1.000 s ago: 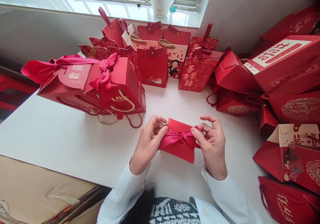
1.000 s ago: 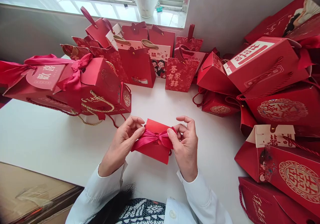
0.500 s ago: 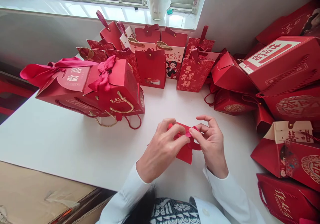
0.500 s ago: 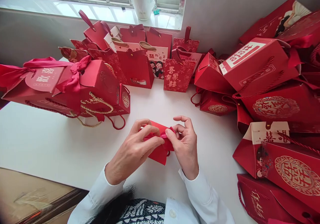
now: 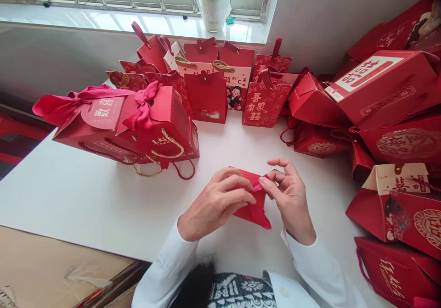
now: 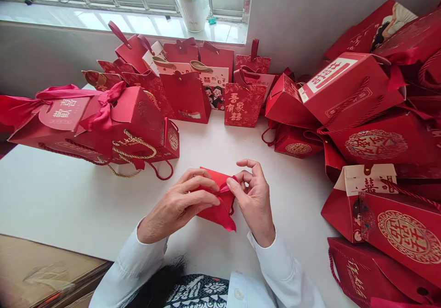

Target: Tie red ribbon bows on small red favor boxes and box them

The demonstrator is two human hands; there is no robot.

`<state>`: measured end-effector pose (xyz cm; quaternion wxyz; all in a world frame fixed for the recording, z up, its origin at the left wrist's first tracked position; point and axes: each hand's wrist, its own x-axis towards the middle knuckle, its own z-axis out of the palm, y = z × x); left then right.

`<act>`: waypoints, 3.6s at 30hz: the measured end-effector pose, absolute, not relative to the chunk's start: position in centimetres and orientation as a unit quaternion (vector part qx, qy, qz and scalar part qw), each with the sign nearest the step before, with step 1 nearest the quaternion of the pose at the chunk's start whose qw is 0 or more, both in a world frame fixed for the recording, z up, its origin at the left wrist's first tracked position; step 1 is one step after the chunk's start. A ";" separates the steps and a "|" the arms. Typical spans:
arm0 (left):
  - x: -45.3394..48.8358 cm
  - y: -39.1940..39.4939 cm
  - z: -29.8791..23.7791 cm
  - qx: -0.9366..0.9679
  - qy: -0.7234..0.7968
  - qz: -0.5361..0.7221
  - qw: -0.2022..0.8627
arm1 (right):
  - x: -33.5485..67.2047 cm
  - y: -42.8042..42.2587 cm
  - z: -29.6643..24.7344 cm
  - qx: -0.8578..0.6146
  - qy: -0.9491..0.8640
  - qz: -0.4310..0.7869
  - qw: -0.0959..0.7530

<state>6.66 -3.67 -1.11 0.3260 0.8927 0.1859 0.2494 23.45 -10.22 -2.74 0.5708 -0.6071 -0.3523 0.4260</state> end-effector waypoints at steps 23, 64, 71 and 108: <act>7.6 -4.4 -1.0 0.693 0.523 0.242 0.433 | 21.8 -11.1 -3.5 -0.673 -0.375 0.319 0.551; 5.3 -6.3 -1.1 0.679 0.525 0.360 0.366 | 23.7 -11.4 -2.2 -0.692 -0.461 0.110 0.545; 4.0 -8.5 -2.2 0.842 0.390 0.338 0.161 | 24.3 -8.3 1.0 -0.592 -0.726 0.188 0.293; 4.0 -10.1 -2.9 0.902 0.326 0.281 -0.033 | 21.2 -8.2 -0.5 -0.706 -0.539 0.272 0.371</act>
